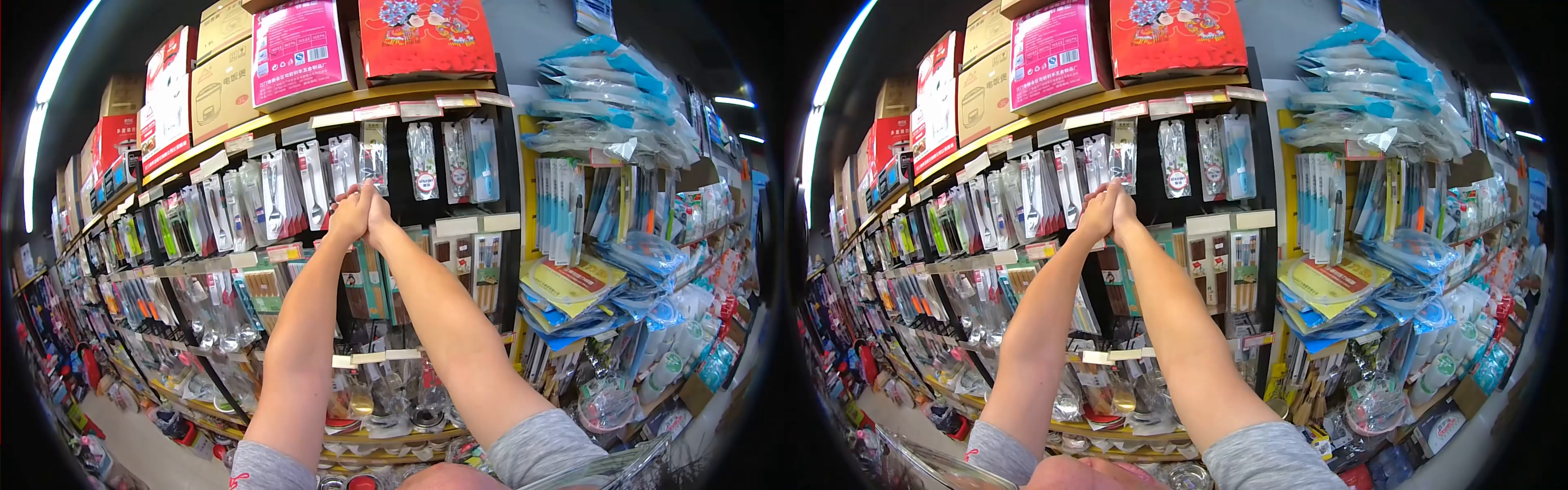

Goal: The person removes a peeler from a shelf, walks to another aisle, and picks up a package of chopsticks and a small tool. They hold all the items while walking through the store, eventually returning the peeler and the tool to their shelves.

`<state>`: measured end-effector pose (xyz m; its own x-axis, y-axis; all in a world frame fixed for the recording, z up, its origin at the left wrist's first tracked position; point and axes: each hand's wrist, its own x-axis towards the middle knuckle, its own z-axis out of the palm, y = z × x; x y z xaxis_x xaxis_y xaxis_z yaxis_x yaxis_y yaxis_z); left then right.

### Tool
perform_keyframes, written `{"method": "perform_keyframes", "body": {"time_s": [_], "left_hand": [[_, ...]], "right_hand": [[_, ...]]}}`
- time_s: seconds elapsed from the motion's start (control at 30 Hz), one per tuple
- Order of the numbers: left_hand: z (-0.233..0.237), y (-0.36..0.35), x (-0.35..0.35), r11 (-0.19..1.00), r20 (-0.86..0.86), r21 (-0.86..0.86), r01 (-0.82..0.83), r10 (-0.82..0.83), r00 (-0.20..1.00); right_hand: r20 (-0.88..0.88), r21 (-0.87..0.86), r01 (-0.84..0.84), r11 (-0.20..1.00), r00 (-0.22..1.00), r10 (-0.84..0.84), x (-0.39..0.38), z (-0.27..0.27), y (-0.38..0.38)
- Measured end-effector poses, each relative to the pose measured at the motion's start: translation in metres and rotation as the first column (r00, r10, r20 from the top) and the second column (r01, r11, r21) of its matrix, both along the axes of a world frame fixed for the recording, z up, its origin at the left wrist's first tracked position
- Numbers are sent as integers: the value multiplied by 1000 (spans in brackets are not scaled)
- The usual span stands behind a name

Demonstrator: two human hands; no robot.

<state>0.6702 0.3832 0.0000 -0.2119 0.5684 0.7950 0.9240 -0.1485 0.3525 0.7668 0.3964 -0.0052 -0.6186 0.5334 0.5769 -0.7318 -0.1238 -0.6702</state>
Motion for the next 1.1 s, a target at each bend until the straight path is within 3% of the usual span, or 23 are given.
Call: {"method": "perform_keyframes", "body": {"time_s": [0.03,0.07,0.17,0.23,0.3,0.33,0.43,0.7,0.77,0.83,0.9,1.1], "left_hand": [[6,-18,13,997,-91,54,-48,53,994],[5,-39,26,998,-161,-49,-31,23,987],[9,-30,4,982,-17,-188,0,-3,1000],[7,-33,-1,986,-104,-165,-33,16,994],[8,-25,-8,993,-119,54,105,-98,988],[14,-24,-6,989,-1,14,144,-144,990],[17,-23,0,995,-14,93,30,-29,999],[11,-24,16,994,-83,47,103,-99,992],[1,-24,20,986,-328,137,93,-44,944],[-2,-22,24,994,-368,102,50,-9,930],[-5,-14,27,989,-179,17,144,-139,974],[-16,-8,45,981,-79,84,173,-166,983]], "right_hand": [[-5,-2,-2,1000,1000,2,-1,-1,-2],[-12,-2,-4,1000,1000,4,-4,-3,-4],[-22,-3,-8,1000,1000,8,-7,-2,-9],[-30,-1,-7,1000,1000,7,-7,-4,-12],[-40,-1,1,1000,999,-1,-10,4,-12],[-47,3,10,1000,999,-10,-10,6,-12],[-51,25,22,999,998,-21,-7,12,-9],[-71,18,62,998,996,-60,6,13,-4],[-83,14,74,997,994,-73,10,9,-3],[-95,9,88,996,992,-86,13,-2,-6],[-105,3,102,995,989,-101,18,-7,-5],[-96,0,120,993,988,-120,29,-15,4]]}}
